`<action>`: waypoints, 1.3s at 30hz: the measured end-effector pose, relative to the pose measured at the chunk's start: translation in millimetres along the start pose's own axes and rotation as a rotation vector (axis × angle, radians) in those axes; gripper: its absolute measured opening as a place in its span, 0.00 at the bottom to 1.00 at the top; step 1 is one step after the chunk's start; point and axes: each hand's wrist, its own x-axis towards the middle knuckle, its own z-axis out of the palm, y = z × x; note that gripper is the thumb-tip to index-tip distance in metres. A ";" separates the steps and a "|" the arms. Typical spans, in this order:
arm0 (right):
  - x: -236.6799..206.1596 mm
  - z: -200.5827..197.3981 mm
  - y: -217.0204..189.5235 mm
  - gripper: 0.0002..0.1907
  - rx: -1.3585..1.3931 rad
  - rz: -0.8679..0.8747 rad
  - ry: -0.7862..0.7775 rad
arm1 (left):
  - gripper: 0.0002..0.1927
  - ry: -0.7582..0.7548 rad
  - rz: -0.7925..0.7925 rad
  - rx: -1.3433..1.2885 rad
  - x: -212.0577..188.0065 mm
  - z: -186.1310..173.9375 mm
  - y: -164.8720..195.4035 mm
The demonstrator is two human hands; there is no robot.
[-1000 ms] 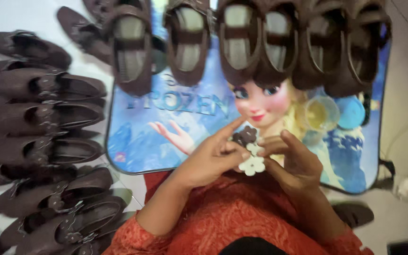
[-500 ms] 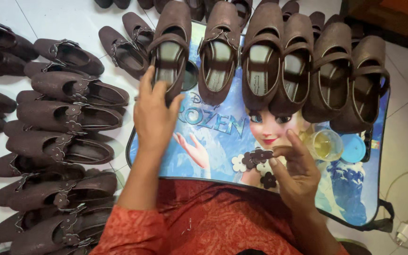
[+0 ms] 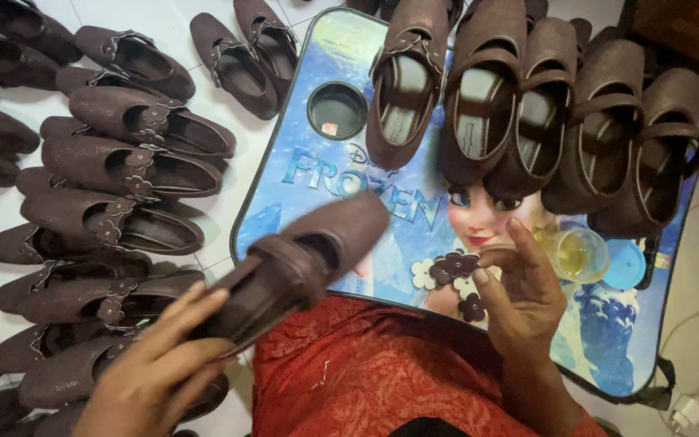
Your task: The person attaches small flower-shaped decorations to the straps of brown children's shoes. They pick up each shoe, place a flower on the strap, and secure it before moving to the next shoe.
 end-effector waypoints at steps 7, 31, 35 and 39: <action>-3.1 19.8 -10.5 0.35 0.026 -0.010 -0.008 | 0.19 0.149 -0.018 0.113 62.5 34.0 14.4; 36.1 94.4 -23.4 0.31 -0.418 0.033 -0.307 | 0.17 -0.114 -0.083 -0.109 136.5 38.4 20.7; 40.8 107.0 -21.1 0.31 -0.459 0.027 -0.267 | 0.26 -0.175 0.010 -0.220 140.2 31.3 10.7; 45.8 115.7 -22.0 0.31 -0.486 0.016 -0.254 | 0.27 -0.209 -0.052 -0.255 141.3 25.3 7.3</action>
